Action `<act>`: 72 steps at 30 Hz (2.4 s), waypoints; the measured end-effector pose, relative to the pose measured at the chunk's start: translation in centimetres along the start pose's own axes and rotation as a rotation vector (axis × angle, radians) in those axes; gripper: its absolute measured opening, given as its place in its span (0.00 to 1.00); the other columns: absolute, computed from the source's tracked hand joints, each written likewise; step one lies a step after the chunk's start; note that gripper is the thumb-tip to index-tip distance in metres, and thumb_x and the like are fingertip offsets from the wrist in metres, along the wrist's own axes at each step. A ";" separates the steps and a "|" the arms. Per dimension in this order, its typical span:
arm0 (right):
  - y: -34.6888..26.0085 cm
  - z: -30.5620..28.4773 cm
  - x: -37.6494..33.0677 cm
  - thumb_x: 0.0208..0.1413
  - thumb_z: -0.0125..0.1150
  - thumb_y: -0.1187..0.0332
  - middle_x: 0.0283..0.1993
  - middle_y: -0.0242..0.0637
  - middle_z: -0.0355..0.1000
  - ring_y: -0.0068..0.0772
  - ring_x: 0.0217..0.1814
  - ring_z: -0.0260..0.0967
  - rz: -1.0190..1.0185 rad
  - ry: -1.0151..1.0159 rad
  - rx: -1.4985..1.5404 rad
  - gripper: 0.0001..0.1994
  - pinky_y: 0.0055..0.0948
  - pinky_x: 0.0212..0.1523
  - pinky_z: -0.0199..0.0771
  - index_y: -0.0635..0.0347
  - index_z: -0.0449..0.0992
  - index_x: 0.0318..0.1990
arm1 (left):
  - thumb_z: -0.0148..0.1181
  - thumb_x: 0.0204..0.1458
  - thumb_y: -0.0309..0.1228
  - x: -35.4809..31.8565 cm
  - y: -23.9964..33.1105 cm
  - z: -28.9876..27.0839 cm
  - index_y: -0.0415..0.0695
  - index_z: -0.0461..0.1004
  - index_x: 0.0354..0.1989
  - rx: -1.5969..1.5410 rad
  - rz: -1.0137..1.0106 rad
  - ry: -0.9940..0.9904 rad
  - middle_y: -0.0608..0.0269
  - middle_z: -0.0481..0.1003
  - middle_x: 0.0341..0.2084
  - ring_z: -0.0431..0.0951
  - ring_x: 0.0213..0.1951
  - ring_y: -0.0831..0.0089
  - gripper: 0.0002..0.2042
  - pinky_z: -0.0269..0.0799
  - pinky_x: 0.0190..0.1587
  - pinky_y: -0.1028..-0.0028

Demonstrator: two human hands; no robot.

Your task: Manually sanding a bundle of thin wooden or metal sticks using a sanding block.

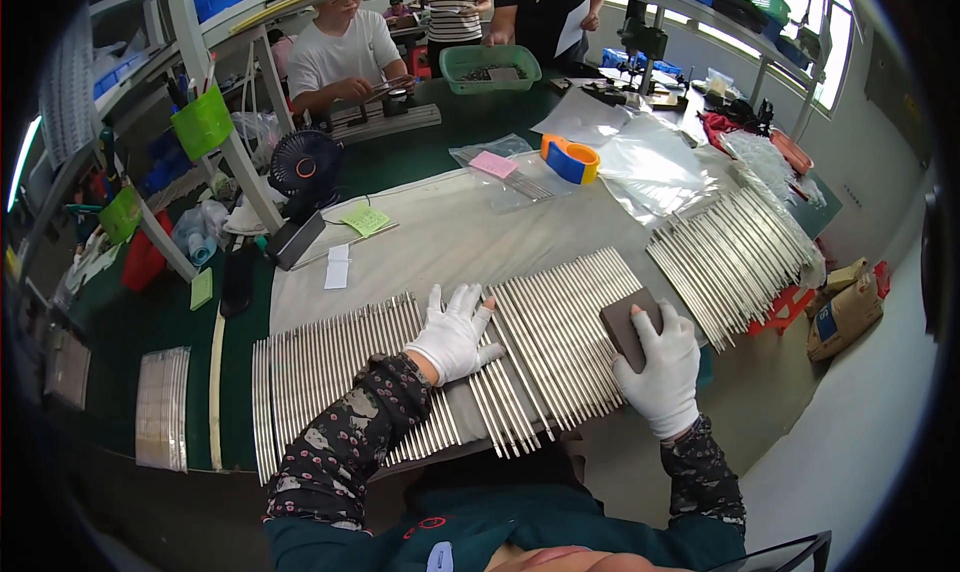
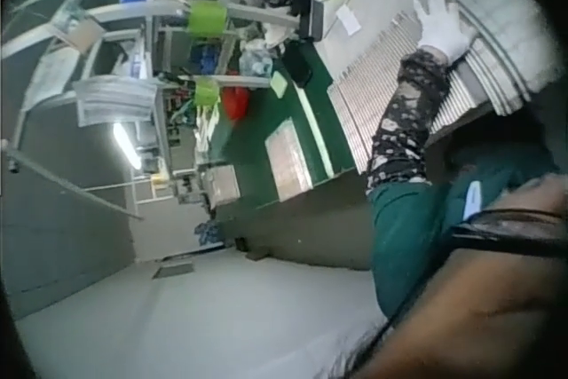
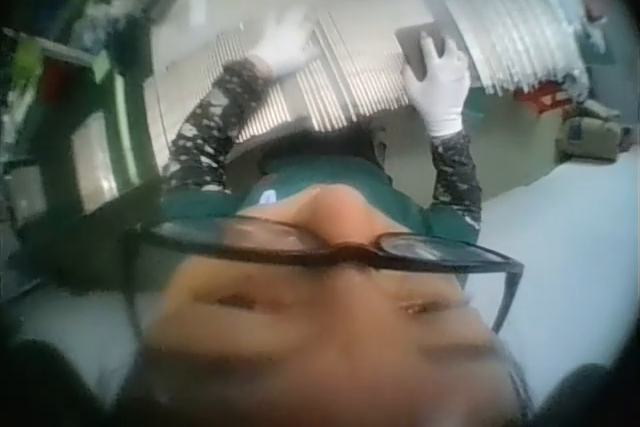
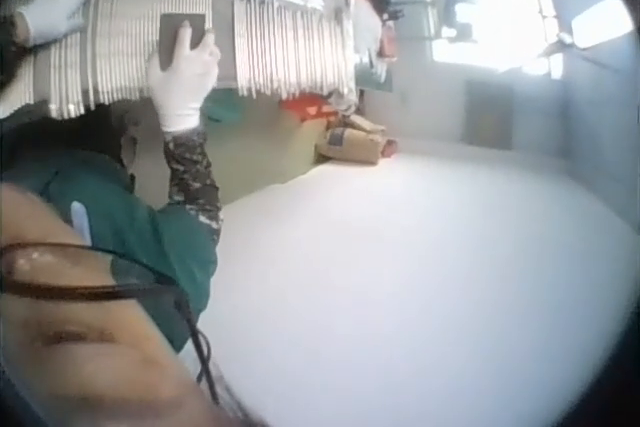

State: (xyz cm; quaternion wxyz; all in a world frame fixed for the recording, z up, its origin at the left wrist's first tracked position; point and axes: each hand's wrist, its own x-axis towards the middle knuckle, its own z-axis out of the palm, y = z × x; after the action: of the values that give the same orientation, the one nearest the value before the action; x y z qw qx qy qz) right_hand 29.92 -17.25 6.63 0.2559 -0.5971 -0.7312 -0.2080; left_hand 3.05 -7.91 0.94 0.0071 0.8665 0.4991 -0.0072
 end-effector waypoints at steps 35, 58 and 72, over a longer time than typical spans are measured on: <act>8.8 9.2 3.2 0.54 0.54 0.64 0.29 0.48 0.70 0.49 0.33 0.71 0.150 -0.273 -0.035 0.11 0.43 0.33 0.73 0.64 0.68 0.30 | 0.69 0.35 0.47 -0.5 0.1 -2.4 0.45 0.57 0.62 -0.103 0.684 -0.072 0.50 0.55 0.63 0.55 0.65 0.55 0.43 0.48 0.64 0.50; 10.0 8.3 2.5 0.56 0.44 0.43 0.63 0.61 0.53 0.64 0.65 0.51 -0.325 -0.470 0.183 0.36 0.52 0.63 0.52 0.62 0.56 0.63 | 0.43 0.50 0.61 1.7 0.8 0.2 0.51 0.52 0.65 -0.184 0.772 -0.032 0.47 0.52 0.65 0.54 0.65 0.51 0.37 0.42 0.62 0.38; 12.1 9.1 2.4 0.61 0.38 0.42 0.65 0.65 0.50 0.67 0.63 0.52 -0.304 -0.468 0.238 0.34 0.51 0.63 0.53 0.53 0.50 0.68 | 0.60 0.43 0.52 3.0 2.5 0.8 0.45 0.64 0.55 -0.283 0.729 0.071 0.50 0.56 0.64 0.54 0.65 0.53 0.33 0.44 0.64 0.44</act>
State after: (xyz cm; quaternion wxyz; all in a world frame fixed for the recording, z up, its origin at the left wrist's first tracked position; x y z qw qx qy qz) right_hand 40.24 -7.44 0.99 0.1144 -0.4783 -0.8706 -0.0134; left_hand 6.71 -6.53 0.11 0.1113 0.9771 0.1548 0.0947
